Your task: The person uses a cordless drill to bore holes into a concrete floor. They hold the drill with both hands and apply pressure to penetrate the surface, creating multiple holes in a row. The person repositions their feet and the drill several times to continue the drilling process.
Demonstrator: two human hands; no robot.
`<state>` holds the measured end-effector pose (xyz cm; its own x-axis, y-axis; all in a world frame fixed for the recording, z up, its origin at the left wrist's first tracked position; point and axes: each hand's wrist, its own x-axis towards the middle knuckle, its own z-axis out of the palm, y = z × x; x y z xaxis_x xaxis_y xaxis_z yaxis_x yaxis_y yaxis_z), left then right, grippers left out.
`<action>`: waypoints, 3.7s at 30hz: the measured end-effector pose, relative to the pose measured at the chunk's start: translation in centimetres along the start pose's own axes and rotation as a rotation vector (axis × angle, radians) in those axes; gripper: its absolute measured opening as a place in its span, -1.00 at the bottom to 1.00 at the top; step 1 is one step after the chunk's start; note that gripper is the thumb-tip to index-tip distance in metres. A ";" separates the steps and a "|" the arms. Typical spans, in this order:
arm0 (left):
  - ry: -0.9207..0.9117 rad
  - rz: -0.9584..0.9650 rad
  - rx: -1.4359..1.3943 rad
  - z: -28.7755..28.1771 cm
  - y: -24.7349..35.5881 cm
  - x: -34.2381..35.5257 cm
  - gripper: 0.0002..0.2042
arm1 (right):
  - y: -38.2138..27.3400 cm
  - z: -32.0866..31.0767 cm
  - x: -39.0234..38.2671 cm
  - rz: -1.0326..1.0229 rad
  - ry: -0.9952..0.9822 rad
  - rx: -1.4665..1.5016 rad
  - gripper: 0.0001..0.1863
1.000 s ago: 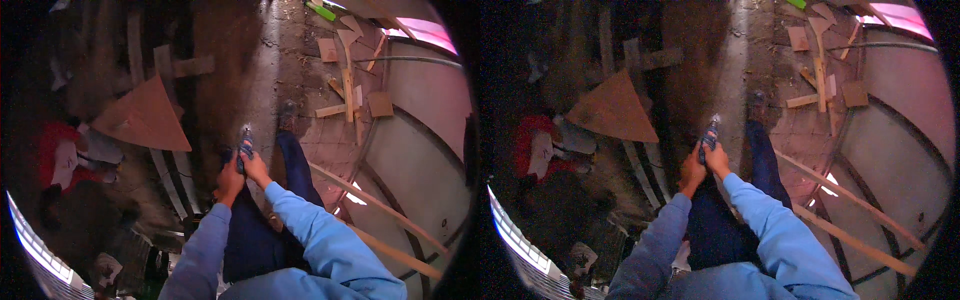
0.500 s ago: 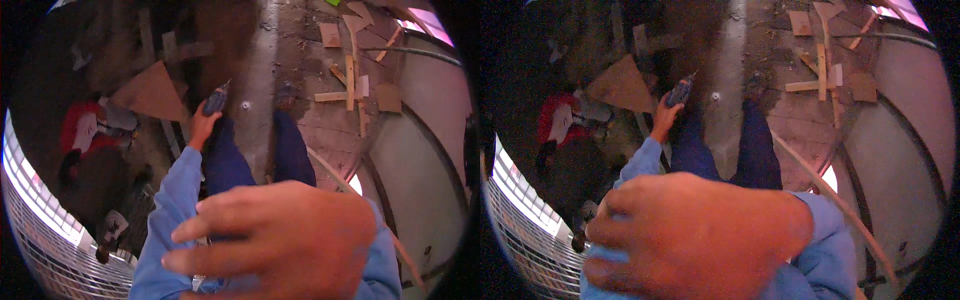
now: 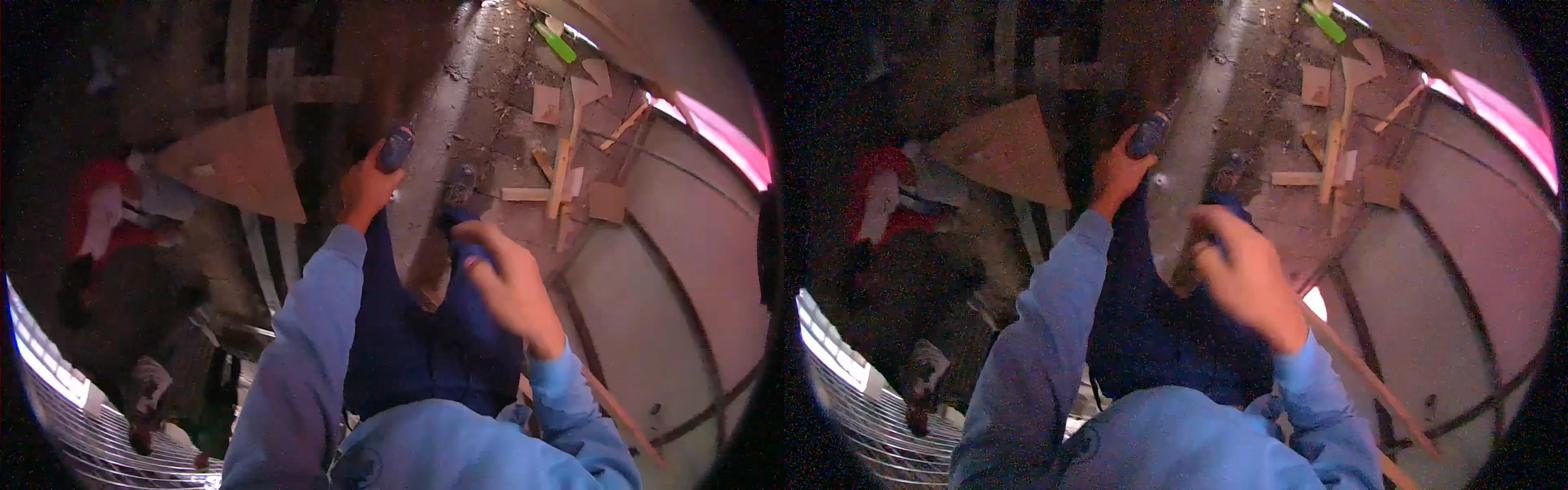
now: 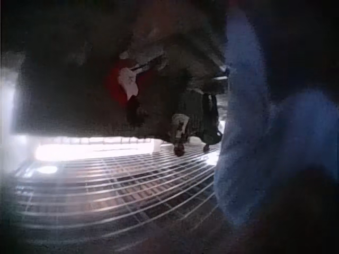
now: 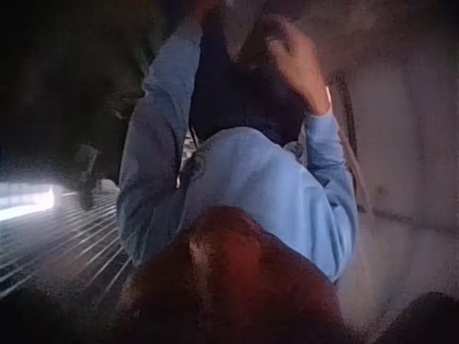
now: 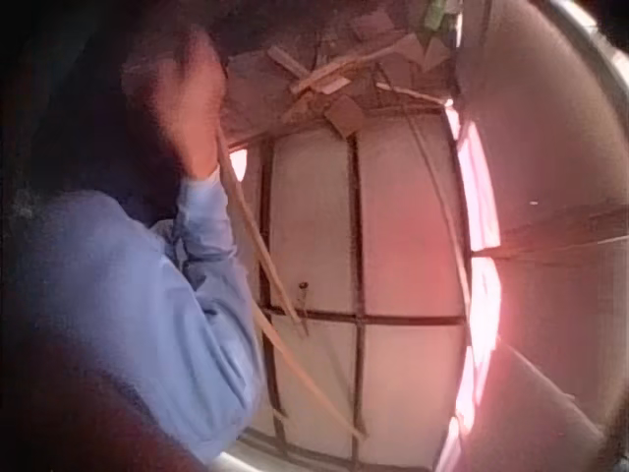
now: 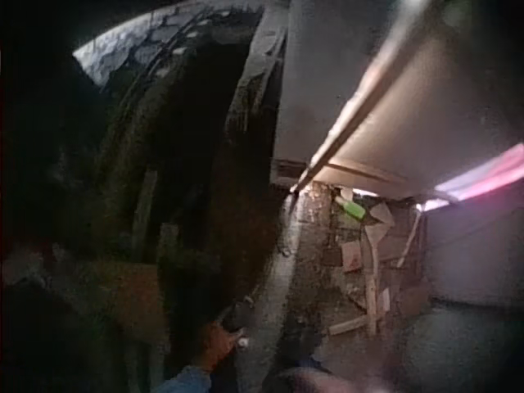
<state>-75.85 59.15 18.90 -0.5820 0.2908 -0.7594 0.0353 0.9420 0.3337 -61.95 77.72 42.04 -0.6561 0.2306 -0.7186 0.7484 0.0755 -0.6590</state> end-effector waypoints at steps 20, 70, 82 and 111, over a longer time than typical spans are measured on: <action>0.183 0.012 -0.290 2.6 -1.5 10.0 -0.29 | 15.2 -4.5 5.0 0.497 0.218 -0.254 -0.22; 0.103 -0.089 -0.005 7.1 15.4 25.1 -0.40 | 11.1 -8.1 28.8 0.185 0.137 0.103 -0.56; 0.103 -0.019 0.022 7.3 13.3 27.6 -0.71 | 13.1 -1.3 48.7 0.562 -0.276 0.551 -0.36; 0.230 -0.151 -0.149 4.1 17.5 28.0 -0.65 | 13.8 -4.4 52.5 0.723 -0.287 0.646 -0.53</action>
<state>-88.17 84.42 1.21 -0.7407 0.0881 -0.6660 -0.1746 0.9320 0.3176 -85.66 95.10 -3.85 -0.1285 -0.2358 -0.9633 0.8353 -0.5494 0.0230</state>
